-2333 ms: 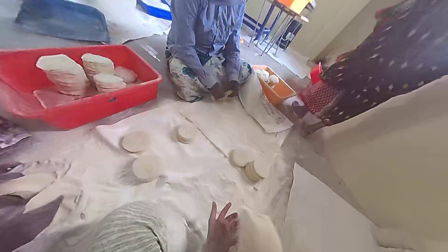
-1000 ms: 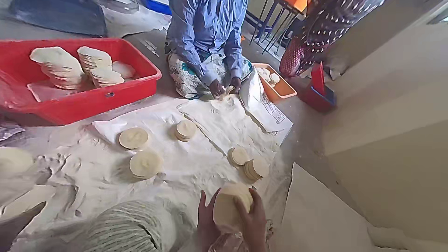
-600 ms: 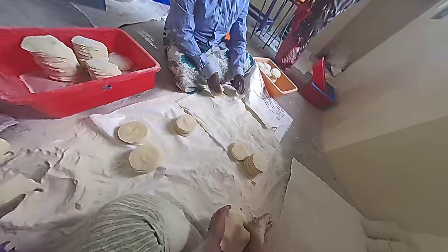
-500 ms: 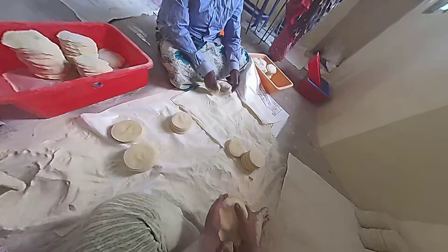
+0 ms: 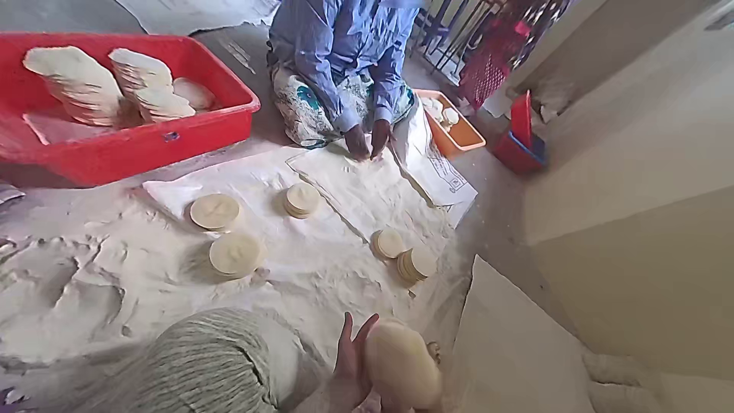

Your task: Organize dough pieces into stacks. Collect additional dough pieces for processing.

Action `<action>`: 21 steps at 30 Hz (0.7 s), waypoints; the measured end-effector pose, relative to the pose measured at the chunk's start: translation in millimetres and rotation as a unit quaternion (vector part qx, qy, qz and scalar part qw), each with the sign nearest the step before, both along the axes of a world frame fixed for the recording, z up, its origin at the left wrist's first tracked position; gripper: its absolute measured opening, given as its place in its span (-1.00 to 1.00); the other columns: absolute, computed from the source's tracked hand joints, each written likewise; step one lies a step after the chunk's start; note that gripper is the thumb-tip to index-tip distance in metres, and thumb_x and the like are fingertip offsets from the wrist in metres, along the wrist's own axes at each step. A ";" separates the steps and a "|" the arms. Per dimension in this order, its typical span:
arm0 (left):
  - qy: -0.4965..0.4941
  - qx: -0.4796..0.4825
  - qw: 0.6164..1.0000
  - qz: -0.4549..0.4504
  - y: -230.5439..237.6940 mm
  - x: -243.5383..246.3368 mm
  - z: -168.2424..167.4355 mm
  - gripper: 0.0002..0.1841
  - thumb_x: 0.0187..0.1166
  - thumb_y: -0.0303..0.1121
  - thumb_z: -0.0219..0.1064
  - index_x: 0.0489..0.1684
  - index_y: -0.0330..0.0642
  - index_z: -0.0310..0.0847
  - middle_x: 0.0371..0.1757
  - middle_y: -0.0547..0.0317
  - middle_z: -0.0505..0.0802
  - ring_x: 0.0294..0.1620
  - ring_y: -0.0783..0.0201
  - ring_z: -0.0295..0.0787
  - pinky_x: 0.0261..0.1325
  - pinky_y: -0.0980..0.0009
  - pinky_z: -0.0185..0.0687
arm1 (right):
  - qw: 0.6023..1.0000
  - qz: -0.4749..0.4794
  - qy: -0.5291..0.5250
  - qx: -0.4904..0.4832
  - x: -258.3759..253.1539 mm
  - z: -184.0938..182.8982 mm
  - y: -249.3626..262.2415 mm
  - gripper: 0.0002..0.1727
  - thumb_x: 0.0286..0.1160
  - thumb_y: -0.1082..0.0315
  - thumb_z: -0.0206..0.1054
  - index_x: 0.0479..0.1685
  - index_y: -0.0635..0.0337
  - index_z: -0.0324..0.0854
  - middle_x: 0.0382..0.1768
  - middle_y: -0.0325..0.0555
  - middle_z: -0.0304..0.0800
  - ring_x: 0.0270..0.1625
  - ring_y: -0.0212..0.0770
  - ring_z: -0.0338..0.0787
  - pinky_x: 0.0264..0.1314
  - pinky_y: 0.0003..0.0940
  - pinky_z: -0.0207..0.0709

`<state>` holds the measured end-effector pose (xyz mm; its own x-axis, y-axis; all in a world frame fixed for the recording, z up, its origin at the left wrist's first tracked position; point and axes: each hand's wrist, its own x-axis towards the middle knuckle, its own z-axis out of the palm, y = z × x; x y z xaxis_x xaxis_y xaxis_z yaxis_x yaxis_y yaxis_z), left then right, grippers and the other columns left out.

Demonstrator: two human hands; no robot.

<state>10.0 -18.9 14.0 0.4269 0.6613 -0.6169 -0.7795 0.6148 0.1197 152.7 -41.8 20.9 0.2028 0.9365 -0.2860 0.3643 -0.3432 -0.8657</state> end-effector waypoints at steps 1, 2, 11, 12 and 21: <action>-0.004 -0.013 1.000 0.021 2.9 0.5 -3.5 -0.09 0.67 0.40 -0.58 0.62 -0.07 0.35 0.11 -0.10 0.81 0.09 0.04 0.78 0.10 0.01 0.68 | 0.991 0.003 -0.132 -0.005 -18.7 22.1 13.0 -0.51 0.52 0.17 0.28 0.25 0.40 0.67 0.01 0.25 0.84 0.10 0.12 0.83 0.20 0.17 0.63; -0.008 -0.015 0.999 0.041 8.6 -1.9 -7.3 -0.12 0.66 0.42 -0.52 0.41 -0.08 0.47 -0.09 -0.02 0.87 -0.09 0.10 0.85 -0.10 0.06 0.77 | 0.985 -0.001 -0.174 0.003 -34.3 36.6 25.3 -0.37 0.40 0.03 0.45 0.31 0.39 0.66 0.03 0.33 0.83 0.11 0.27 0.81 0.19 0.35 0.54; 0.070 0.091 0.993 -0.028 18.4 -14.0 26.9 -0.12 0.75 0.26 -0.63 0.47 -0.15 0.51 0.06 0.01 0.86 0.09 0.14 0.81 0.15 0.09 0.72 | 0.965 -0.036 0.261 -0.015 -4.1 65.3 -16.0 -0.04 -0.10 0.57 0.42 0.57 0.36 0.13 0.12 -0.11 0.78 0.10 -0.37 0.84 0.17 -0.38 0.76; 0.115 0.087 0.988 -0.056 13.5 -10.5 26.9 -0.20 0.82 0.17 -0.55 0.46 -0.19 0.52 0.08 -0.05 0.83 0.10 0.11 0.79 0.16 0.07 0.69 | 0.949 -0.062 0.308 -0.027 -1.6 52.5 -25.1 -0.13 -0.02 0.60 0.31 0.55 0.32 0.16 0.11 -0.10 0.78 0.09 -0.32 0.83 0.17 -0.33 0.76; 0.179 0.056 0.982 -0.036 -2.1 -0.2 14.4 -0.28 0.84 0.12 -0.54 0.74 -0.11 0.21 0.41 -0.13 0.67 0.33 0.04 0.67 0.26 0.01 0.60 | 0.994 -0.109 -0.014 0.023 -21.7 36.2 8.2 -0.42 0.26 0.08 0.53 0.16 0.37 0.69 -0.17 0.06 0.85 -0.13 -0.17 0.83 0.05 -0.08 0.69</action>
<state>9.8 -21.0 28.4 0.2436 0.7099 -0.6608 -0.6302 0.6337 0.4486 131.0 -33.6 57.1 0.4096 0.8814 -0.2354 0.3088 -0.3768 -0.8733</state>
